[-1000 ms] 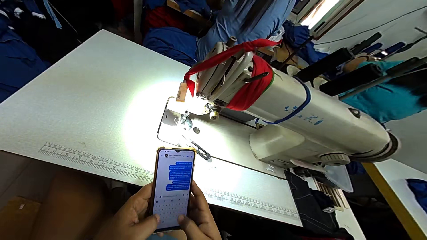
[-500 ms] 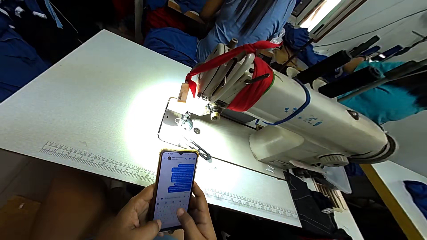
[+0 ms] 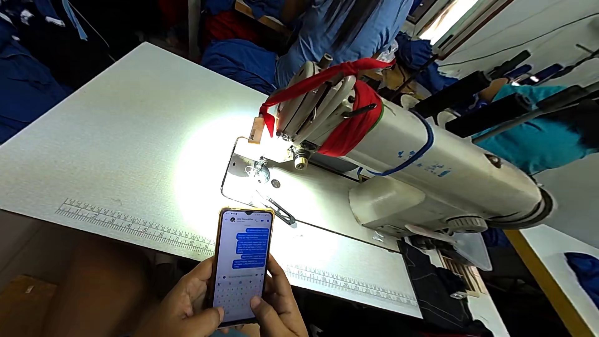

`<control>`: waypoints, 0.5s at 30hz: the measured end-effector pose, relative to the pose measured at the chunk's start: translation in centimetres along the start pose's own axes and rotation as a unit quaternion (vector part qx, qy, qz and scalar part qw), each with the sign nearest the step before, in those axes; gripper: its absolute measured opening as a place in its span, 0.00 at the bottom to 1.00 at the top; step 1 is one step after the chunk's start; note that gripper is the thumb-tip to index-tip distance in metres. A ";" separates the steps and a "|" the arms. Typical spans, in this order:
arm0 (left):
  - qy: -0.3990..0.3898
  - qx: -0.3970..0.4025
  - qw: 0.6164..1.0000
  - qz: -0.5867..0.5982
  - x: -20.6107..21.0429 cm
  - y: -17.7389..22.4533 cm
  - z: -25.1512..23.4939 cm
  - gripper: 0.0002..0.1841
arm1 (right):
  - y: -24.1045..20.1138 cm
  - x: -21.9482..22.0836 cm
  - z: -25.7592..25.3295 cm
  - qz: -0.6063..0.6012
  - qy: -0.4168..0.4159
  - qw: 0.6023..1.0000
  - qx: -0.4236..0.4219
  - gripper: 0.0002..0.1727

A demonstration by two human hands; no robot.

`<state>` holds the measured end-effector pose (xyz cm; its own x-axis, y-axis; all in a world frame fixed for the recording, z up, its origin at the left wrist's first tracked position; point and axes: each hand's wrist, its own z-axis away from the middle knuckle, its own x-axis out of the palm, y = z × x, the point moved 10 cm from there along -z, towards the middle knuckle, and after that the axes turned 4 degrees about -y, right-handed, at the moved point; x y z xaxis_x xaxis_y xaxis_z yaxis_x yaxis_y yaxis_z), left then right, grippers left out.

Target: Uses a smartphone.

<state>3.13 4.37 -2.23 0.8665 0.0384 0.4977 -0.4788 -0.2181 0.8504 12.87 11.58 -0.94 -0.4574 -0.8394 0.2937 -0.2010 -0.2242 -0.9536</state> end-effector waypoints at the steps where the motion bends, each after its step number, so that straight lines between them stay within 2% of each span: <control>1: 0.004 -0.002 1.000 -0.001 -0.1 0.0 0.0 0.34 | -0.1 0.1 0.0 0.009 -0.011 1.000 -0.002 0.42; 3: 0.007 -0.006 1.000 -0.001 -0.1 0.0 0.0 0.35 | -0.2 0.3 -0.1 0.037 -0.027 0.999 -0.002 0.49; 5: 0.002 -0.004 1.000 0.004 -0.1 0.0 -0.1 0.35 | -0.2 0.3 0.0 0.054 -0.019 0.998 0.004 0.50; 9: 0.001 0.000 1.000 0.006 0.0 -0.1 -0.2 0.34 | -0.3 0.2 0.0 0.034 -0.017 0.999 0.007 0.47; 15: -0.009 0.003 1.000 0.011 0.3 0.0 -0.3 0.35 | -0.6 -0.3 -0.1 0.041 0.036 0.999 0.000 0.40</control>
<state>3.34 4.70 -1.98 0.8584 0.0151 0.5127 -0.4966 -0.2253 0.8382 13.07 11.96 -0.44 -0.5335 -0.8168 0.2194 -0.1608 -0.1567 -0.9745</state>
